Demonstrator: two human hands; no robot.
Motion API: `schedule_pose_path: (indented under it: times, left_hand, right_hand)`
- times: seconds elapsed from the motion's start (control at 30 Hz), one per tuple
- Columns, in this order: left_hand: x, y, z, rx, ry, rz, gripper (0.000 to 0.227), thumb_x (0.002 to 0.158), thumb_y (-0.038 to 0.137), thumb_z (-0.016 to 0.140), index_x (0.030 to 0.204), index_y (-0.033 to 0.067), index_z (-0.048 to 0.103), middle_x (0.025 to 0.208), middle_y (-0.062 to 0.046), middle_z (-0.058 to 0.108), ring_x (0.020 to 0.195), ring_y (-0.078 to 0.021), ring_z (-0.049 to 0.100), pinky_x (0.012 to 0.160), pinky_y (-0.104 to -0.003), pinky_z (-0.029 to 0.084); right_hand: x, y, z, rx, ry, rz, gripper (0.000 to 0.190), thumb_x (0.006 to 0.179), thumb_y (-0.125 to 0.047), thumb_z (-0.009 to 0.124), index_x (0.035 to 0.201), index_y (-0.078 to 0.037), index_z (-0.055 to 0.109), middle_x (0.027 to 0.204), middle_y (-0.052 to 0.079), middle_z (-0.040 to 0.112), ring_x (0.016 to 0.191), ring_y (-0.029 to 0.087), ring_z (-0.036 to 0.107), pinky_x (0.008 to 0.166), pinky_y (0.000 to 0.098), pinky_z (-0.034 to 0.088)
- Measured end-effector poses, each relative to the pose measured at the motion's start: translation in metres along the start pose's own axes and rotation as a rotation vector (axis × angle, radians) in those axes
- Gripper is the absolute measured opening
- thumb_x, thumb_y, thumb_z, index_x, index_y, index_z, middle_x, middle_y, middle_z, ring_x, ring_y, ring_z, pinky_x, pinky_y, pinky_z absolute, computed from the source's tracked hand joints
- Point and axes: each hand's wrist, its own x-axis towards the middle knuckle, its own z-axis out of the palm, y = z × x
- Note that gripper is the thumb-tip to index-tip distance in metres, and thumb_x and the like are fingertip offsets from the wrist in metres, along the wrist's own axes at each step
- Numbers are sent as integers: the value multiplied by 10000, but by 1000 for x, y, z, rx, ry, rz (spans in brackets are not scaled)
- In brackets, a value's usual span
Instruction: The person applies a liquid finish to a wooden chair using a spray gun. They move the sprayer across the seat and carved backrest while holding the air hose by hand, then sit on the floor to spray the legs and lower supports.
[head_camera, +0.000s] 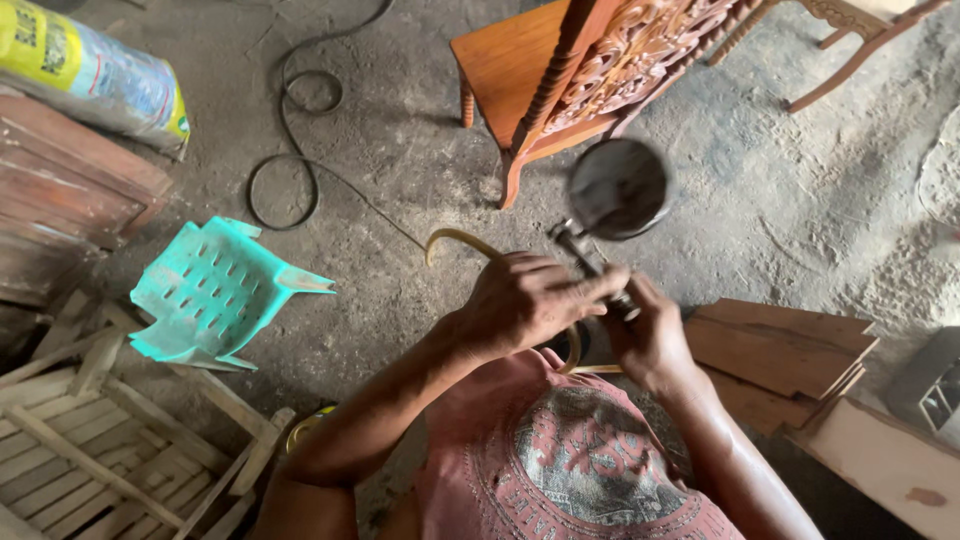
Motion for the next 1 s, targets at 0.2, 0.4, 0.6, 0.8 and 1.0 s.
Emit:
schedule_pose_path:
  times: [0.2, 0.4, 0.6, 0.8, 1.0]
  left_hand:
    - [-62, -50, -13, 209, -108, -405, 305, 1061, 403, 744, 859, 199, 638, 617, 48, 587, 523, -87, 559, 495, -281, 457]
    - [-105, -65, -37, 356, -212, -359, 397, 852, 445, 744, 840, 74, 604, 763, -80, 580, 708, -202, 578, 598, -371, 493]
    - [-151, -67, 13, 85, -417, -755, 172, 1011, 251, 692, 947, 91, 690, 900, -96, 618, 741, -208, 592, 590, -355, 528]
    - [-177, -58, 74, 56, -255, -841, 131, 915, 222, 761, 971, 106, 738, 840, -92, 730, 775, -261, 692, 717, -426, 548]
    - [-195, -77, 148, 216, -128, -919, 197, 865, 177, 702, 1006, 41, 719, 867, -181, 691, 760, -383, 678, 681, -482, 539]
  right_hand:
    - [23, -9, -24, -120, 318, -79, 479, 1097, -277, 577, 1405, 89, 543, 1131, 172, 697, 915, 201, 662, 791, 309, 555]
    - [58, 4, -31, -472, 552, -436, 452, 1186, -316, 489, 1399, 80, 533, 1129, 153, 646, 964, 250, 636, 853, 369, 533]
    - [72, 78, 16, -466, 372, -369, 415, 954, -128, 692, 1319, -32, 519, 1074, 200, 625, 901, 398, 642, 710, 479, 543]
    - [98, 177, 70, -560, 138, -258, 569, 911, -313, 772, 1258, 42, 494, 970, 229, 562, 735, 408, 603, 561, 489, 481]
    - [122, 286, 111, -533, -4, -211, 624, 878, -392, 798, 1269, -1, 507, 1019, 224, 575, 846, 427, 621, 652, 511, 512]
